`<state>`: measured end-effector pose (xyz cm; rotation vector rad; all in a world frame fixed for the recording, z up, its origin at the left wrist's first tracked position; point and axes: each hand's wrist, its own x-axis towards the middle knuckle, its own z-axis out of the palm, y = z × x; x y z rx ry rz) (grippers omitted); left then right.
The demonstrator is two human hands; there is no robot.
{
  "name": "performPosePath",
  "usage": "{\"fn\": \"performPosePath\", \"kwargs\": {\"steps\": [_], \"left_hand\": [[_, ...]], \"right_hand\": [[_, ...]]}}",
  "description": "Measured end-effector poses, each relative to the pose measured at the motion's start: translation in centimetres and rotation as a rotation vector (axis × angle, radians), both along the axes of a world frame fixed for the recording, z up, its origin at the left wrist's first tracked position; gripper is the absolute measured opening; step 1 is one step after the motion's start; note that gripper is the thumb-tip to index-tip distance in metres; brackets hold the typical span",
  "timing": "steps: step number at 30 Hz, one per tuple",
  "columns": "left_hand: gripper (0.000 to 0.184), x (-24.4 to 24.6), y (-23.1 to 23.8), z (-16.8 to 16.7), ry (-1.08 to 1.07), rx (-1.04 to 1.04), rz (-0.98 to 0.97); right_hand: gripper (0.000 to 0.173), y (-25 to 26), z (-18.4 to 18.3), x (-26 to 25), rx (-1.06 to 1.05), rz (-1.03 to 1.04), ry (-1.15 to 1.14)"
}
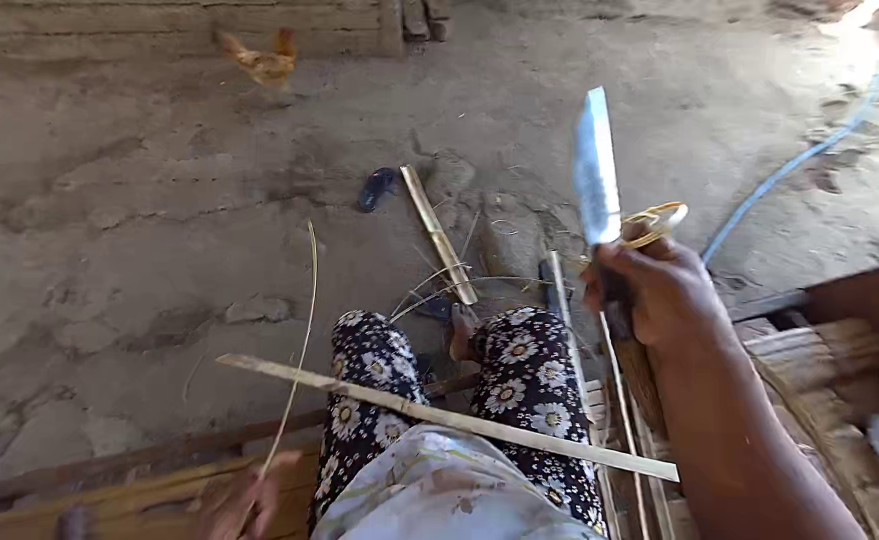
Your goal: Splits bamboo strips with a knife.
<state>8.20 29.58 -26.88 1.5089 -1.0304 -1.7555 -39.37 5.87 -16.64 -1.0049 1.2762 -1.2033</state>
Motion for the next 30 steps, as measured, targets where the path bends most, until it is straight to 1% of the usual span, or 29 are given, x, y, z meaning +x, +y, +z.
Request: {"fn": "performPosePath", "kwargs": {"steps": [1,2,4,6,7,8,9,10,11,15,18,21,25,30], "left_hand": [[0.052,-1.4,-0.8,-0.1,0.025,-0.002,0.018],[0.054,-3.2,-2.0,0.3,0.002,-0.037,0.027],[0.048,-6.6,-4.3,0.8,-0.032,-0.138,0.022],[0.044,-9.0,-5.8,1.2,0.013,-0.193,-0.035],[0.041,-9.9,-6.2,1.3,0.015,-0.225,-0.072],[0.035,-10.8,-6.5,1.5,-0.033,-0.268,-0.096],[0.028,-11.6,-6.6,1.5,-0.124,-0.331,-0.105],[0.025,-12.2,-6.5,1.4,-0.217,-0.406,-0.097],[0.027,-12.6,-6.5,1.2,-0.277,-0.473,-0.082],[0.029,-13.3,-6.6,0.7,-0.237,-0.595,-0.013],[0.031,-13.6,-6.2,1.2,-0.275,-0.685,-0.032],[0.034,-13.1,-5.3,2.7,-0.318,-0.702,-0.133],[0.036,-12.5,-4.4,4.6,-0.415,-0.731,-0.219],[0.036,-10.9,-3.1,6.2,-0.55,-0.779,-0.326]], "right_hand": [[0.025,1.5,-0.3,2.5,0.091,0.163,-0.006],[0.029,2.9,-0.8,5.1,0.173,0.329,-0.03],[0.036,5.2,-2.4,9.2,0.29,0.625,-0.078],[0.039,6.9,-3.9,11.7,0.36,0.809,-0.125],[0.04,7.6,-4.5,12.5,0.388,0.862,-0.158],[0.039,8.1,-4.8,13.2,0.41,0.901,-0.178],[0.036,8.6,-5.0,13.7,0.431,0.918,-0.201],[0.035,9.0,-5.1,14.0,0.45,0.915,-0.218],[0.033,9.3,-5.2,14.1,0.459,0.901,-0.232],[0.028,9.6,-5.7,13.9,0.467,0.85,-0.314],[0.022,10.0,-5.9,13.4,0.449,0.781,-0.449],[0.014,9.4,-5.4,12.2,0.406,0.651,-0.559],[0.012,8.9,-5.2,11.3,0.396,0.645,-0.64],[0.012,7.6,-4.8,9.5,0.287,0.562,-0.66]]}}
